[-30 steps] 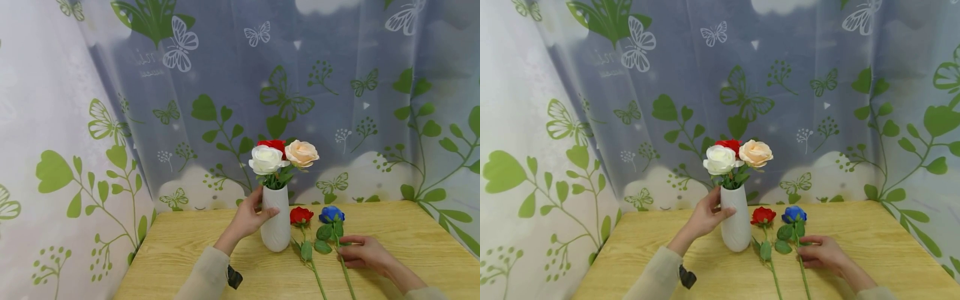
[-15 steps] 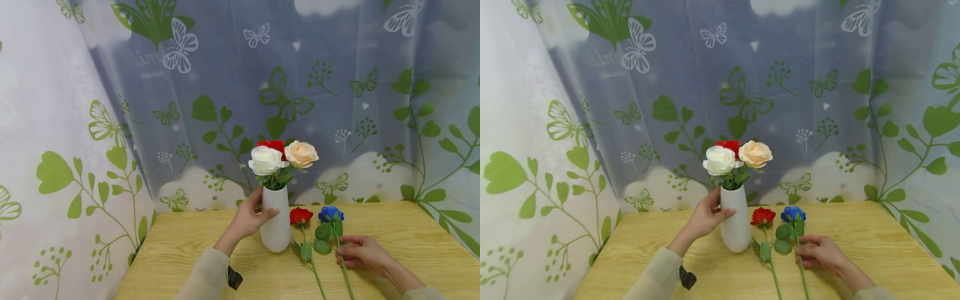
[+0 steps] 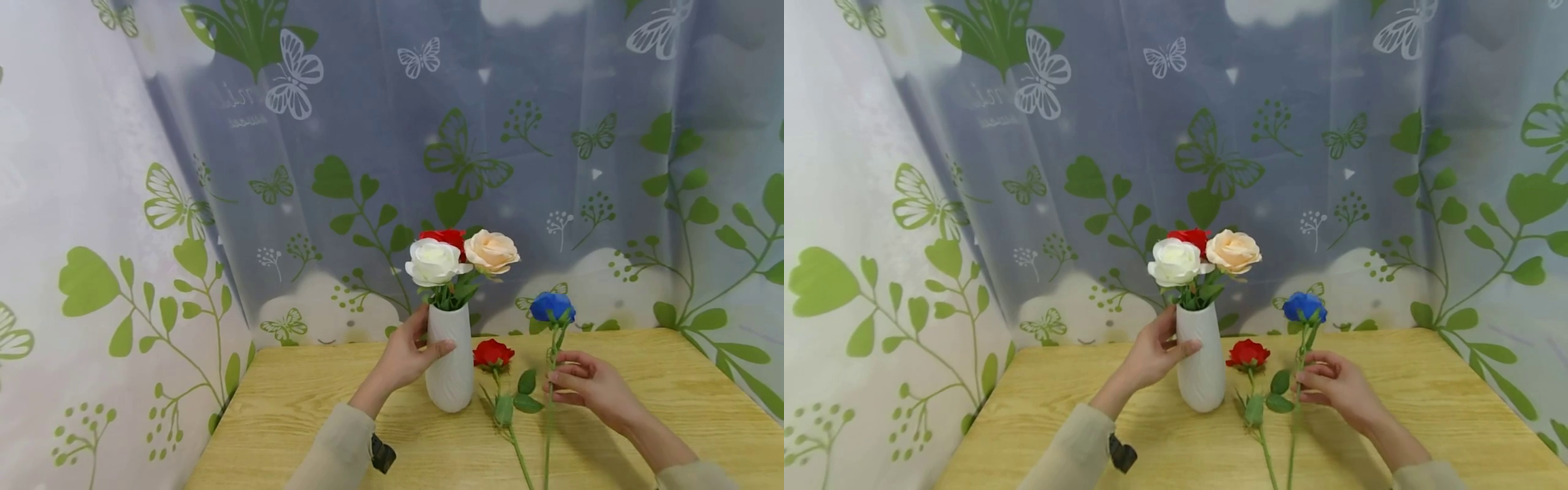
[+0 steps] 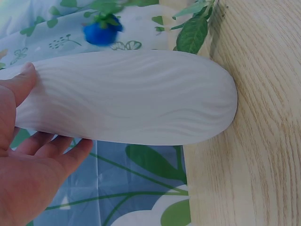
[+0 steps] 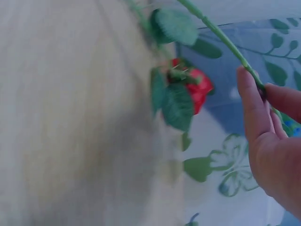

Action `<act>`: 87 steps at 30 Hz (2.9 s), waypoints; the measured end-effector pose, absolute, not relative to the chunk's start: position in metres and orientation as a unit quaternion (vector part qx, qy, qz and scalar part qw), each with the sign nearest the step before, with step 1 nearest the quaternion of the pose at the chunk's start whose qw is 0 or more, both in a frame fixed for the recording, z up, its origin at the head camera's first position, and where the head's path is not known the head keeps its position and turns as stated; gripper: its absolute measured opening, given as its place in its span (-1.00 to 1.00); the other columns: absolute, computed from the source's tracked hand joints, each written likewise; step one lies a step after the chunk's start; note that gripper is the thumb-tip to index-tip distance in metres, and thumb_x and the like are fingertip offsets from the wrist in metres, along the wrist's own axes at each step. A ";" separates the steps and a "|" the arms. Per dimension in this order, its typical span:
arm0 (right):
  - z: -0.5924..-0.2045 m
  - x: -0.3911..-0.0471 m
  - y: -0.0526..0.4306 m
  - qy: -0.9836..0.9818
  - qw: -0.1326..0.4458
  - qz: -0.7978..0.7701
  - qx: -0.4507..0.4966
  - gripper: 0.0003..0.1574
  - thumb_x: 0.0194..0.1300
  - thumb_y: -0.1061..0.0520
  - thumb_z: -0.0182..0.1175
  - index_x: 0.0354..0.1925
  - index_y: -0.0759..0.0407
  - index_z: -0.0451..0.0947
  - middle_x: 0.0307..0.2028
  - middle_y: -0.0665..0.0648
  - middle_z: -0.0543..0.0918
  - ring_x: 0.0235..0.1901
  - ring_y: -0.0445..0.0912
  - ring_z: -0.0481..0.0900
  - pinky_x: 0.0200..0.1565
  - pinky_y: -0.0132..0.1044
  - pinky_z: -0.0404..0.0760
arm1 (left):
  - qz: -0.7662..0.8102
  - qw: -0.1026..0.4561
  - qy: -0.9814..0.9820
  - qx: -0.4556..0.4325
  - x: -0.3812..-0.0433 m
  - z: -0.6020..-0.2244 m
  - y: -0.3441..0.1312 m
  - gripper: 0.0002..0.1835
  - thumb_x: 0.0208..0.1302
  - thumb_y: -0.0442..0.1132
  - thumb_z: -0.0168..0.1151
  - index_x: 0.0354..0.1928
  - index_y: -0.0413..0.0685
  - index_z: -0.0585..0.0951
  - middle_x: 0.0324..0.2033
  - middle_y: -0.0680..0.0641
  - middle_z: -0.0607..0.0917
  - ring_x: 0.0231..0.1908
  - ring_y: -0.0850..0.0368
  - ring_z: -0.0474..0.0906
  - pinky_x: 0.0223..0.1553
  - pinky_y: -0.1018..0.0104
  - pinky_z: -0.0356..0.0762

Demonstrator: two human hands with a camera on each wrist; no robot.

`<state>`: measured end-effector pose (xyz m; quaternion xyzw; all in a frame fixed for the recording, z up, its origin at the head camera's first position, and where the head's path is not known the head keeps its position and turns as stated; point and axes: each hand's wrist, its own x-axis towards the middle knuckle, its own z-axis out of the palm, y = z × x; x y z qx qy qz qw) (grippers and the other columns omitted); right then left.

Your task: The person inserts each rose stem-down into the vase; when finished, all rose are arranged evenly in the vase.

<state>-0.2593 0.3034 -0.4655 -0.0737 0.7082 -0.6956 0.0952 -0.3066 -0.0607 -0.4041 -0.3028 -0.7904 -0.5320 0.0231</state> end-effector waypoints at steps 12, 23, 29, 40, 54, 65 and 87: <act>-0.416 -0.257 0.291 0.561 -0.005 -0.804 -0.196 -0.72 0.57 0.47 0.02 0.11 0.22 0.38 -0.13 0.09 0.77 -0.08 0.00 0.83 0.02 -0.14 0.79 | -0.532 0.024 -0.790 -0.304 -0.307 -0.402 -0.062 -0.17 0.49 -0.11 0.35 0.66 -0.01 0.18 0.42 -0.18 0.55 0.38 -0.11 0.54 0.30 -0.13 0.61; -0.369 -0.255 0.276 0.480 -0.116 -0.836 -0.240 -0.76 0.56 0.51 -0.04 0.02 0.26 0.38 -0.19 0.17 0.72 -0.08 0.02 0.82 0.03 -0.12 0.79 | -0.534 0.026 -0.788 -0.307 -0.308 -0.402 -0.061 -0.20 0.48 -0.12 0.37 0.64 0.03 0.24 0.39 -0.16 0.58 0.36 -0.08 0.56 0.28 -0.09 0.63; -0.342 -0.255 0.267 0.431 -0.126 -0.861 -0.239 -0.78 0.55 0.52 -0.03 -0.01 0.29 0.39 -0.20 0.23 0.75 -0.11 0.09 0.83 0.01 -0.11 0.79 | -0.536 0.022 -0.787 -0.305 -0.308 -0.402 -0.061 -0.19 0.49 -0.11 0.36 0.64 0.02 0.22 0.39 -0.18 0.57 0.36 -0.10 0.56 0.29 -0.12 0.62; -0.321 -0.259 0.249 0.375 -0.159 -0.883 -0.231 -0.79 0.52 0.52 0.02 -0.02 0.30 0.42 -0.23 0.26 0.69 -0.10 0.12 0.82 0.06 -0.09 0.77 | -0.539 0.022 -0.784 -0.306 -0.307 -0.405 -0.061 -0.16 0.49 -0.13 0.36 0.66 -0.05 0.17 0.41 -0.21 0.55 0.38 -0.13 0.54 0.31 -0.18 0.59; -0.311 -0.261 0.218 0.459 -0.226 -0.820 -0.258 -0.76 0.46 0.53 0.13 -0.04 0.29 0.45 -0.21 0.18 0.74 -0.13 0.03 0.84 0.02 -0.09 0.78 | -0.530 0.024 -0.790 -0.307 -0.308 -0.405 -0.061 -0.15 0.48 -0.08 0.37 0.66 0.03 0.19 0.42 -0.15 0.55 0.38 -0.07 0.55 0.30 -0.12 0.61; -0.317 -0.264 0.188 0.568 -0.232 -0.756 -0.230 -0.75 0.38 0.51 0.27 -0.10 0.24 0.57 -0.23 -0.01 0.82 -0.22 -0.12 0.85 -0.06 -0.21 0.80 | -0.526 0.027 -0.794 -0.302 -0.308 -0.405 -0.061 -0.18 0.48 -0.05 0.37 0.65 0.02 0.22 0.38 -0.15 0.59 0.35 -0.07 0.57 0.28 -0.11 0.63; -0.331 -0.283 0.157 0.793 -0.185 -0.571 -0.107 -0.66 0.42 0.10 0.41 -0.02 0.30 0.57 -0.18 0.18 0.81 -0.22 -0.31 0.67 -0.10 -0.47 0.64 | -0.522 0.036 -0.795 -0.308 -0.307 -0.406 -0.062 -0.23 0.49 -0.06 0.35 0.62 0.03 0.26 0.36 -0.17 0.61 0.33 -0.11 0.59 0.23 -0.10 0.66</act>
